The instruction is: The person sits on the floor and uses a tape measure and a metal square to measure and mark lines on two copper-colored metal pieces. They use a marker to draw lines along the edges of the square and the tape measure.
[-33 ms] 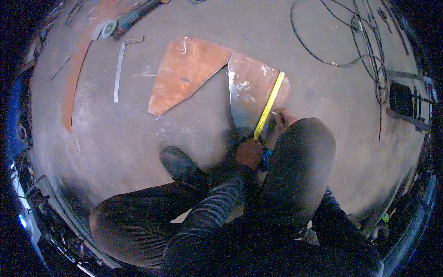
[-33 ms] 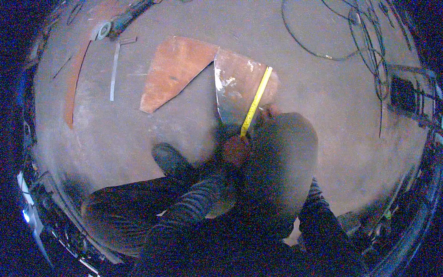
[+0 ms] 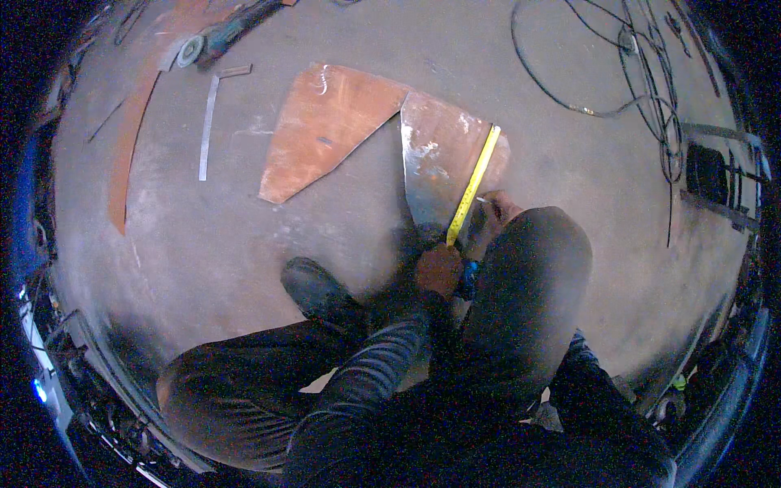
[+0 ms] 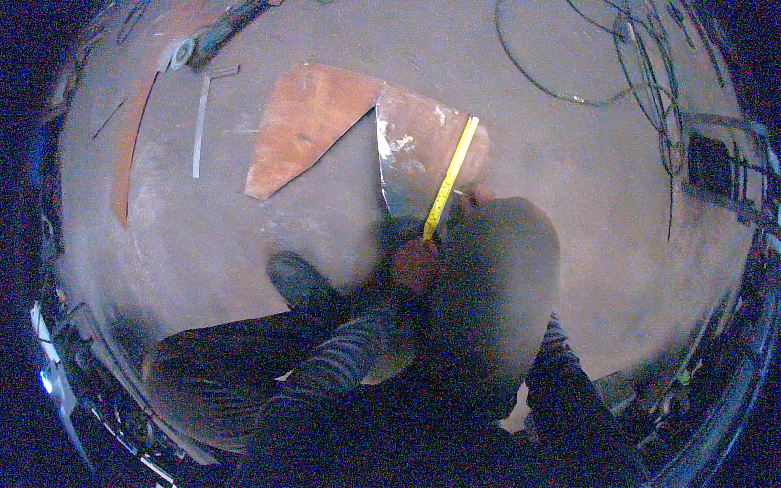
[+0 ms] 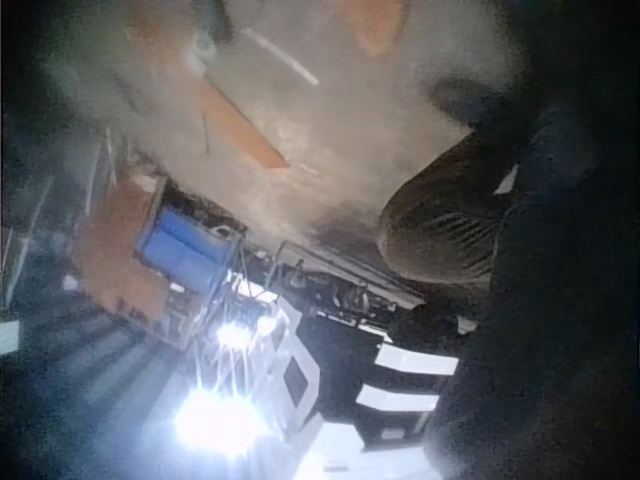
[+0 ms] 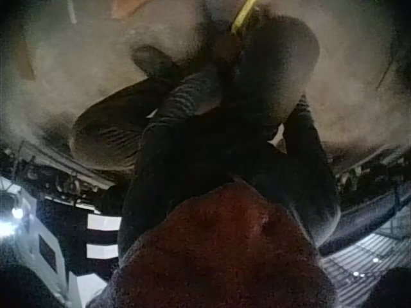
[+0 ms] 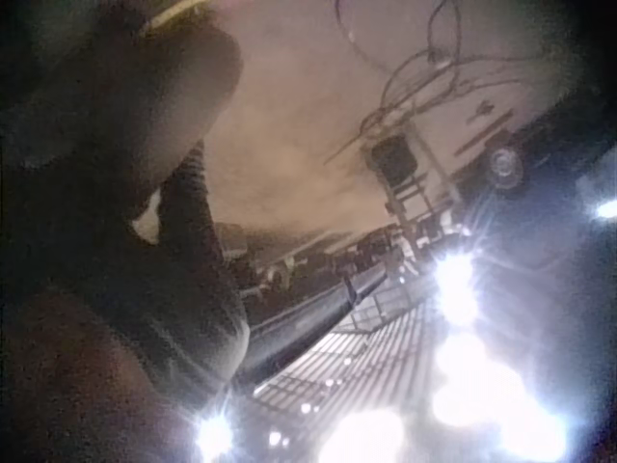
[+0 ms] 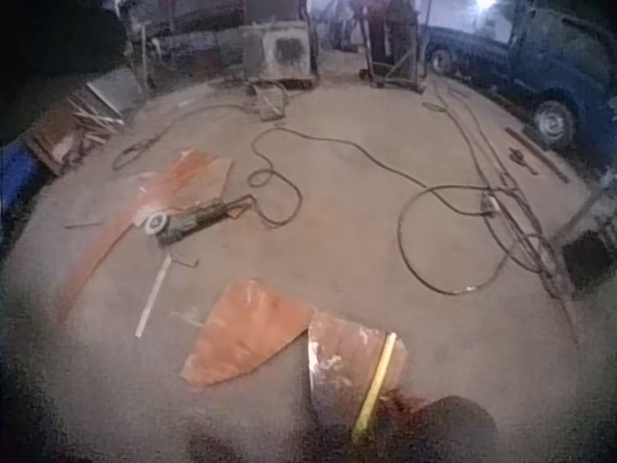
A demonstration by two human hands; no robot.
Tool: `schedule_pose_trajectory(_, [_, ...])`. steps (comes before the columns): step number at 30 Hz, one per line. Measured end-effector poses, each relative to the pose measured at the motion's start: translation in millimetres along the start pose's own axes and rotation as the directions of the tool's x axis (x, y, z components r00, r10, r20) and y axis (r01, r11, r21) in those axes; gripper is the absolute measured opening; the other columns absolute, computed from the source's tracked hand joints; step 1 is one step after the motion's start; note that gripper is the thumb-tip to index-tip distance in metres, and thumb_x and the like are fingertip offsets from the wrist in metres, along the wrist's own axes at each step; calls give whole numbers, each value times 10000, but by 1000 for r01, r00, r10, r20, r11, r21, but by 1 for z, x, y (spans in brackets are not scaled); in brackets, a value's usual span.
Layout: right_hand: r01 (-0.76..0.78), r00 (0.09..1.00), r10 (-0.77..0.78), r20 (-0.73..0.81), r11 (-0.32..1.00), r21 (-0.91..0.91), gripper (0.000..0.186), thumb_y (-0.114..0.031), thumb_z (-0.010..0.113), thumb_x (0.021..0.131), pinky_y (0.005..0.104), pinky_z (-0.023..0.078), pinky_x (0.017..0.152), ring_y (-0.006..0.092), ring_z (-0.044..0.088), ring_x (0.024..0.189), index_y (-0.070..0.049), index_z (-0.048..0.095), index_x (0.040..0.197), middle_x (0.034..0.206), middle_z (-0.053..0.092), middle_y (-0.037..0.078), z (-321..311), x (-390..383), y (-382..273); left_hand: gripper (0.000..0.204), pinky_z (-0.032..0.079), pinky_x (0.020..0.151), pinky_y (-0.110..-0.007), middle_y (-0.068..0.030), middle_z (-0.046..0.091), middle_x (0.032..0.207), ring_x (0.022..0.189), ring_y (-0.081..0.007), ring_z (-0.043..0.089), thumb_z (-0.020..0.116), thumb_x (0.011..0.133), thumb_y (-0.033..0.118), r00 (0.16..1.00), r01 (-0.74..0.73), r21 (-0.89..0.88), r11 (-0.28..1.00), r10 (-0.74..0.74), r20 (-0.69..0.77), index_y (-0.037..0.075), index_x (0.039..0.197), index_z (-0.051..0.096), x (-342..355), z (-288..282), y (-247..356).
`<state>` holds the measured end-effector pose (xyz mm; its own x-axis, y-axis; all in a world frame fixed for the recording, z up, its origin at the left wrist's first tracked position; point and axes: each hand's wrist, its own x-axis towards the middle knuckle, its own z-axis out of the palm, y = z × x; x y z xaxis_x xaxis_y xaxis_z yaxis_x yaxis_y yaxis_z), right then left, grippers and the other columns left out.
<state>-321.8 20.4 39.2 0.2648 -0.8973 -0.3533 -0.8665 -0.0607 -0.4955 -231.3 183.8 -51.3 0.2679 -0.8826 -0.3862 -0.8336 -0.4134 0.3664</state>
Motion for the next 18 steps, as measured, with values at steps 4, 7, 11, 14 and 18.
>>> schedule_pose_trajectory(4, [64,998,-63,-15,992,110,184,-268,627,997,382,546,708,251,716,767,-111,645,1091,838,721,134,12,5,9,319,591,563,-487,-144,711,726,640,-318,715,572,954,375,942,330,-197,923,-334,10,121,818,709,11,7,5])
schedule_pose_trajectory(7, [91,996,-88,-22,981,171,189,-266,632,994,378,544,708,242,714,768,-109,652,1096,836,721,130,16,9,14,318,595,564,-483,-133,718,728,647,-311,722,578,947,375,948,304,-133,943,-313,-54,127,780,688,11,10,6])
schedule_pose_trajectory(11, [111,994,-101,-51,955,275,200,-263,642,988,370,539,711,224,708,773,-105,665,1108,832,720,120,21,8,24,319,590,540,-465,-111,706,693,605,-298,711,577,949,364,959,265,-128,956,-275,-70,122,770,684,9,11,9])
schedule_pose_trajectory(14, [98,994,-83,-73,968,231,185,-258,653,982,371,536,721,202,700,787,-104,673,1082,844,722,103,27,10,16,319,582,515,-443,-84,690,661,578,-283,699,584,944,363,942,204,26,979,-189,-279,120,762,682,10,19,9])
schedule_pose_trajectory(18, [63,996,-74,51,978,199,207,-273,629,1004,370,535,716,199,692,782,-105,658,1120,844,717,97,14,7,24,308,581,523,-445,-70,687,667,584,-274,698,586,941,363,992,-8,21,1000,10,-127,126,784,706,4,6,1])
